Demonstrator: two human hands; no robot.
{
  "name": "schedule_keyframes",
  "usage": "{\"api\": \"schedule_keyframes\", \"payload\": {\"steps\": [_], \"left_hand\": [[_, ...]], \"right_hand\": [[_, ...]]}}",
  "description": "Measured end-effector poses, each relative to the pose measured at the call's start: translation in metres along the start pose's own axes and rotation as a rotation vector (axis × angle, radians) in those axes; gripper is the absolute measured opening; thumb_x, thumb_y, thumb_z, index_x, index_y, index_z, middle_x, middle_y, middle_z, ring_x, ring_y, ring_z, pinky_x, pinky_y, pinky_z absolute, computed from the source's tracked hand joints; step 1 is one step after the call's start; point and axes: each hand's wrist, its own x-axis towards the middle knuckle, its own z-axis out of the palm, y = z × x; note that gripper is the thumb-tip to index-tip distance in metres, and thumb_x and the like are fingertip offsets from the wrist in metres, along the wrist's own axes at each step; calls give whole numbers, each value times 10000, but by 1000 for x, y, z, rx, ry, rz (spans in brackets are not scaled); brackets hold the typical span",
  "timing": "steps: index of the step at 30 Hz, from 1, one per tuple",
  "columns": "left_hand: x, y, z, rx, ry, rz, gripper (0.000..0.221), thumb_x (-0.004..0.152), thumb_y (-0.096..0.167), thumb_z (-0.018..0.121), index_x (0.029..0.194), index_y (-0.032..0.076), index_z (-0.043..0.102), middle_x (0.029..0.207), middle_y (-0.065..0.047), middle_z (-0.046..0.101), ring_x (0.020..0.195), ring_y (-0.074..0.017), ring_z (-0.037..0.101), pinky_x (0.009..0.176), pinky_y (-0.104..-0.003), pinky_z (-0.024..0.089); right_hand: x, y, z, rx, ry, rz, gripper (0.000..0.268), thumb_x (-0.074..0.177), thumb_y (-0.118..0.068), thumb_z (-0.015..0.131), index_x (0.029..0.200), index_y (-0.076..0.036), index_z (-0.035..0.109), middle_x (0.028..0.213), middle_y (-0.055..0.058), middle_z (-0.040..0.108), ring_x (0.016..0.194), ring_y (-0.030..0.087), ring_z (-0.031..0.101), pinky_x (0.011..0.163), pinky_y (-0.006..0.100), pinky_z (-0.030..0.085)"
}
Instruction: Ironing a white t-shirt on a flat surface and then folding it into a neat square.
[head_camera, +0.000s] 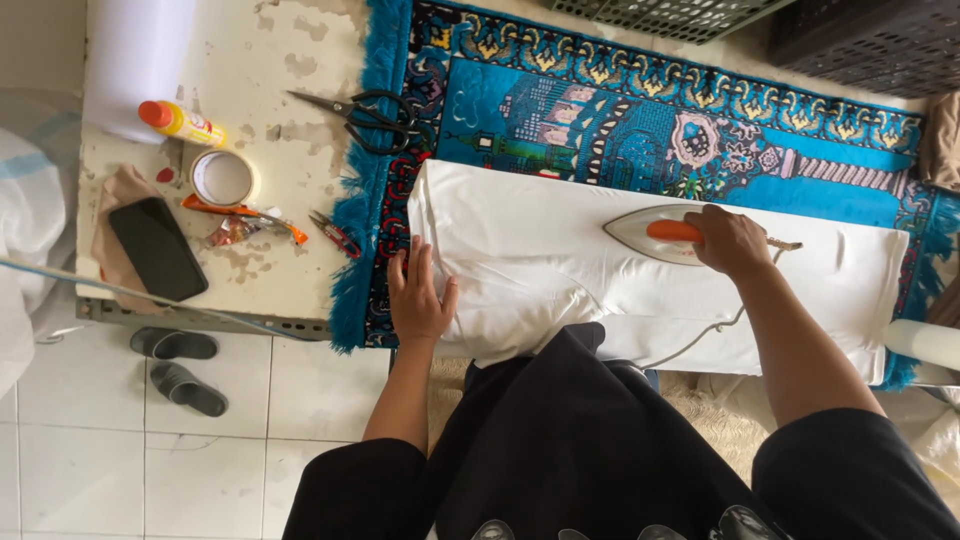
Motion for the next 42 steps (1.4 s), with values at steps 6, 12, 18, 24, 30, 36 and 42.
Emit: {"api": "schedule_keyframes", "payload": {"steps": [6,12,18,24,30,36,42], "left_hand": [[-1,-2,5,-101,-8,-52,762,901,470,578,1455,-30,428,1544,-242,392,1401,-392,400,1234,-492,279],[2,-1,2,-123,64,-10,716,879,419,616,1403,-50,478,1483,-266,448,1359,-411,450,1197,-499,337],[2,-3,5,-107,35,-23,710,875,398,628,1417,-36,478,1499,-259,441,1371,-407,448,1200,-497,342],[2,-3,3,-88,56,-2,670,888,399,610,1381,-43,509,1466,-261,469,1363,-401,461,1201,-490,338],[8,0,-3,-81,66,32,670,918,433,588,1377,-49,510,1474,-257,462,1364,-397,455,1200,-489,324],[5,-4,2,-73,53,41,662,894,395,607,1387,-38,516,1470,-253,456,1369,-396,443,1194,-492,332],[9,3,-9,-38,46,108,579,941,328,579,1446,45,561,1473,-261,455,1374,-416,424,1182,-531,320]], "right_hand": [[39,-97,14,233,831,-630,417,765,-285,728,1173,-372,732,965,-42,688,969,202,710,803,414,579],[69,-256,-69,-20,810,-437,92,836,-274,634,833,-343,572,620,-39,505,463,197,580,462,376,482],[123,-257,-81,168,298,-259,254,763,-365,659,1015,-336,659,711,14,683,690,318,751,604,476,602],[27,-173,-51,20,517,-413,184,757,-305,719,925,-358,666,637,-43,581,623,221,687,610,384,558],[-13,-79,-22,122,-129,-18,442,780,-358,674,1220,-409,681,904,5,778,944,289,764,891,434,596],[-85,-92,44,211,331,-136,301,695,-404,689,995,-390,707,645,-17,629,606,267,687,637,444,586],[-113,-123,78,182,434,-97,231,680,-370,690,905,-364,643,628,-51,569,517,249,630,547,418,559]]}}
